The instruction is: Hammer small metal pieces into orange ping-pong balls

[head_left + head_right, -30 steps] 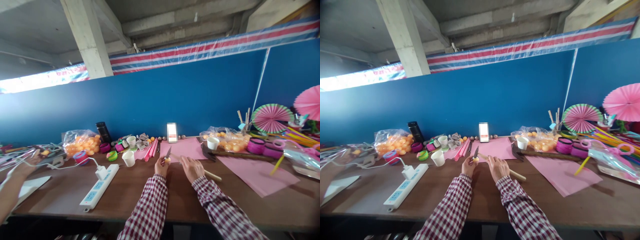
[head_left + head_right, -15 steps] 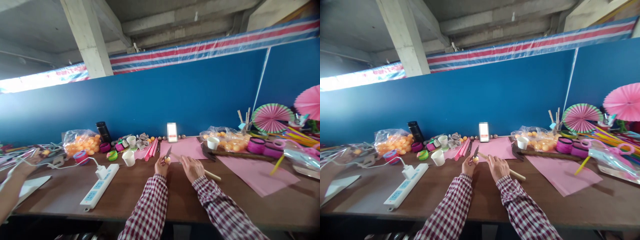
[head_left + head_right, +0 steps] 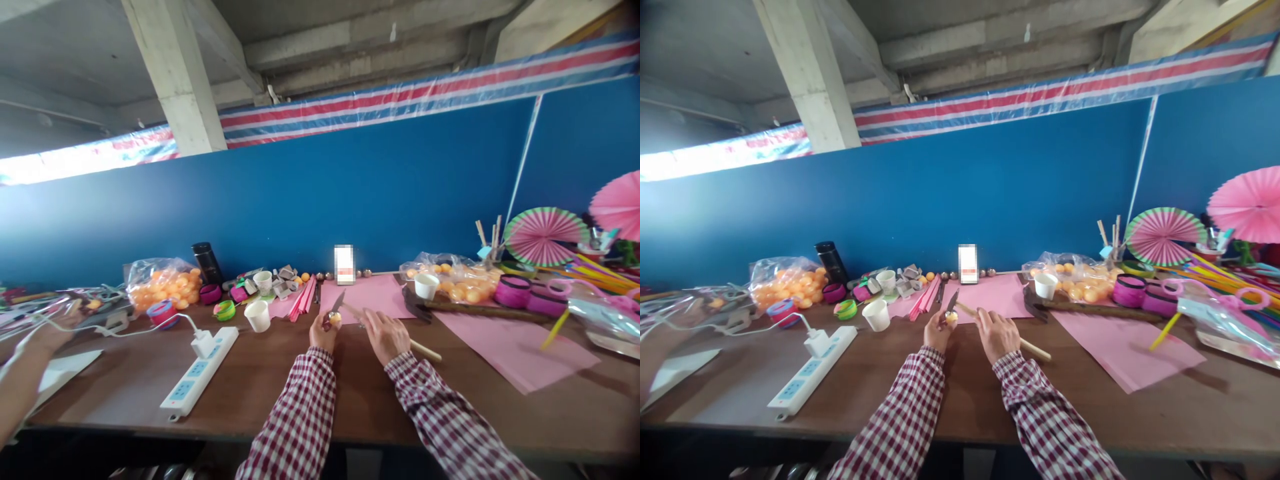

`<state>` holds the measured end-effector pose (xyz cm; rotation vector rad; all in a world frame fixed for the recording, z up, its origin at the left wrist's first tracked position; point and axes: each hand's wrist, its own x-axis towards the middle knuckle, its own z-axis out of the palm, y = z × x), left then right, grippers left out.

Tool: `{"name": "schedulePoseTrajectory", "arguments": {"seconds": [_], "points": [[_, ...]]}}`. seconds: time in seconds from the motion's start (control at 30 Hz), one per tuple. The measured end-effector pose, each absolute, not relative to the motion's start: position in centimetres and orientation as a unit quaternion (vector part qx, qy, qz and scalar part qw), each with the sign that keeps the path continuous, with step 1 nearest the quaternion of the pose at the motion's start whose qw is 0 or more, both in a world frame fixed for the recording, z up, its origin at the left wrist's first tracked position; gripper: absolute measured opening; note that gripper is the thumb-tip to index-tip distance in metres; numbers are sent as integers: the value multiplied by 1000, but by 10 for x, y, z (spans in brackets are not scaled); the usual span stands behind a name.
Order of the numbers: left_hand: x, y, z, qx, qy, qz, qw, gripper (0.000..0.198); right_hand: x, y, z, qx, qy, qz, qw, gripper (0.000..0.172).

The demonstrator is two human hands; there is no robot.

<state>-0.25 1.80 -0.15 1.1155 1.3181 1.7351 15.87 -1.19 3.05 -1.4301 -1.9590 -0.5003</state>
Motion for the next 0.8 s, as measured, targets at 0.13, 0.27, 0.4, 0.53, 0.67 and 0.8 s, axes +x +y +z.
{"name": "schedulePoseTrajectory", "arguments": {"seconds": [0.13,0.27,0.4,0.53,0.67,0.8], "points": [[-3,19,-4,437,505,663,339,38,158,-12,30,-541,-755,-193,316,30],[-3,18,-3,447,514,653,330,38,159,-11,29,-545,-745,-199,328,30],[-2,18,-4,429,512,663,339,41,158,-11,29,-536,-755,-198,321,29],[-3,21,-8,430,510,663,341,41,158,-11,30,-544,-747,-201,326,29],[-4,22,-11,440,509,657,340,40,158,-11,30,-538,-756,-200,316,29],[-5,23,-13,450,507,652,339,42,158,-11,30,-541,-748,-203,327,29]]}}
